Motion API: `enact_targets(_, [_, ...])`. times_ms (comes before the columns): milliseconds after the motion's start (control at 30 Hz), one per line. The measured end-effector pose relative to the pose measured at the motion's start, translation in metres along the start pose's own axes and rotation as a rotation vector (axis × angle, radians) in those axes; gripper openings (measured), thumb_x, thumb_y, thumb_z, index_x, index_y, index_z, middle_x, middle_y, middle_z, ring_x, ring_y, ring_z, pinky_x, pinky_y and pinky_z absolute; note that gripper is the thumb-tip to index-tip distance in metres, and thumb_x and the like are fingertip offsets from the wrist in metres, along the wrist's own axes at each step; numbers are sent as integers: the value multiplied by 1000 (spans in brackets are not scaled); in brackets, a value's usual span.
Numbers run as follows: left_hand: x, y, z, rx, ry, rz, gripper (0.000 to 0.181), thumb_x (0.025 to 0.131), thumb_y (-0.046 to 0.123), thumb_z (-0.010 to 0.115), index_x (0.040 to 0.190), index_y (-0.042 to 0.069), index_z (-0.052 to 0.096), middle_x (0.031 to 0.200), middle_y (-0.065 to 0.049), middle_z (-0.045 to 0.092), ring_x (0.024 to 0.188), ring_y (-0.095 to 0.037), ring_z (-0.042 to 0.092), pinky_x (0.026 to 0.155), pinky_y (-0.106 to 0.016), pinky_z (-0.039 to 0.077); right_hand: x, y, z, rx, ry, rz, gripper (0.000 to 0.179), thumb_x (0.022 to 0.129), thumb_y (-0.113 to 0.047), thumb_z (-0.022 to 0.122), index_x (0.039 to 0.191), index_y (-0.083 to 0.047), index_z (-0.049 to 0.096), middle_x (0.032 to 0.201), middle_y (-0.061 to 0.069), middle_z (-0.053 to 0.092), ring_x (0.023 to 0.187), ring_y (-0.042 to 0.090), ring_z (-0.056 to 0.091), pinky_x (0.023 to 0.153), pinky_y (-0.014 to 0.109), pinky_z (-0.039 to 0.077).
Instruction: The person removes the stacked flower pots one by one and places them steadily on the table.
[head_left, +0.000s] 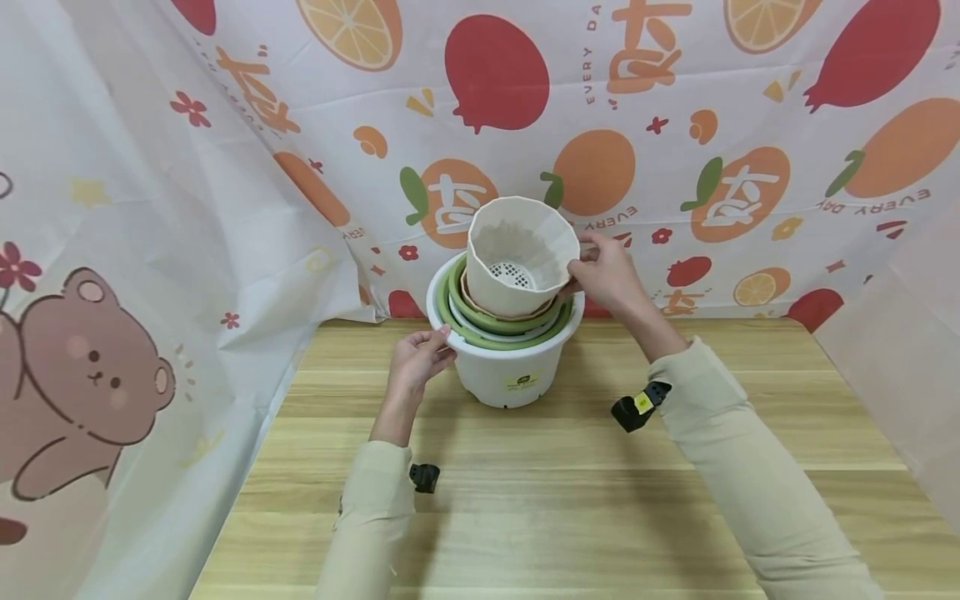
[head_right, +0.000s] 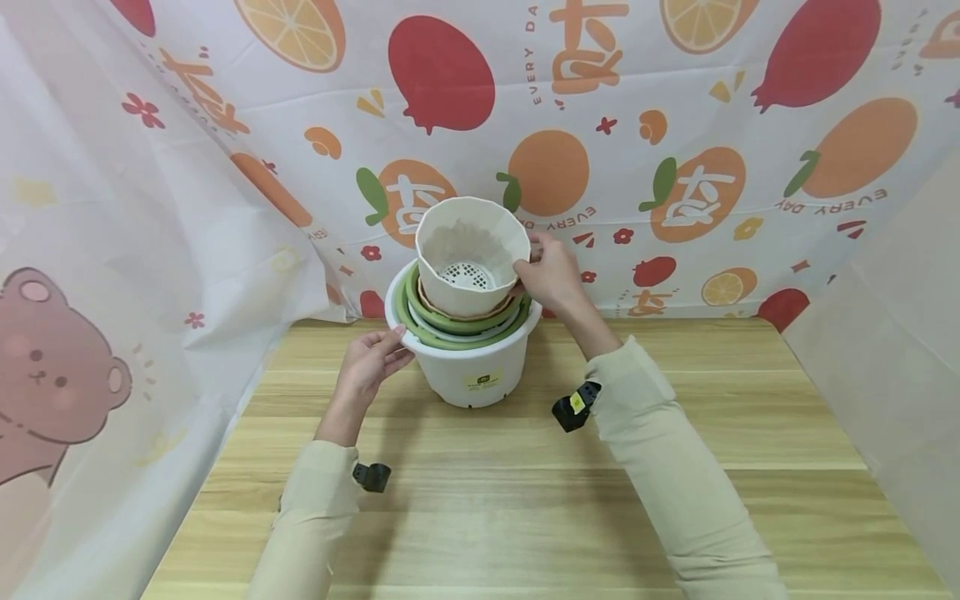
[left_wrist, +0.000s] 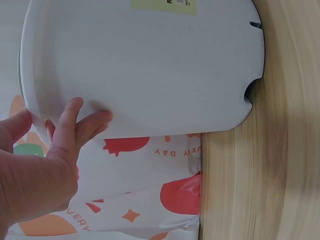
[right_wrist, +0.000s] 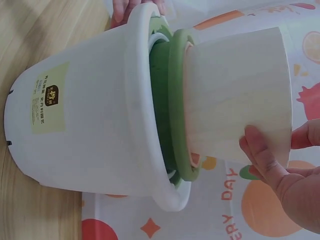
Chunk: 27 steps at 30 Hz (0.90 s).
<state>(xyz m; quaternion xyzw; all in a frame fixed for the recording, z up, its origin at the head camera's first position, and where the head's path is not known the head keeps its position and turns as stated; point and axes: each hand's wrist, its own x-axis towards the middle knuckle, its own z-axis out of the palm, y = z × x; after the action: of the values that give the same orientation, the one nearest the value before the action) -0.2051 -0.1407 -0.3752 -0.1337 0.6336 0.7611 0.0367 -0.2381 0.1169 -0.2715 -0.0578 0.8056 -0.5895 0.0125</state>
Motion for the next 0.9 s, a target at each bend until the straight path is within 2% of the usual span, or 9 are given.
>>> enact_targets(200, [1,0,0,-7,-6,3,32,92,15,56,108,-11,47,90,-11,57,75,-11,62,82,-28,52,-3,-3,-7,24,12,0,46,88,0,45,134,-1,36,110,25,58,72,31,66,75,44,54])
enact_targets(500, [1,-2,-1,-11,-2,4,26,92,14,56,103,-9,48,88,-10,57,73,-10,62,79,-27,53,-8,-4,-16,34,19,-6,45,89,0,47,133,0,38,111,24,57,73,28,66,66,32,57])
enact_targets(700, [2,-2,-1,-13,-1,8,23,92,14,56,98,-7,49,83,-7,59,71,-10,62,79,-27,53,-13,-6,-25,37,42,-38,44,89,-1,48,132,-2,41,109,24,57,70,23,66,66,31,57])
enact_targets(900, [2,-2,-1,-20,4,6,22,91,14,57,96,-5,49,80,-5,60,70,-10,62,78,-27,54,-17,-7,-33,84,63,-51,44,87,1,47,131,0,41,111,25,56,68,20,65,66,32,57])
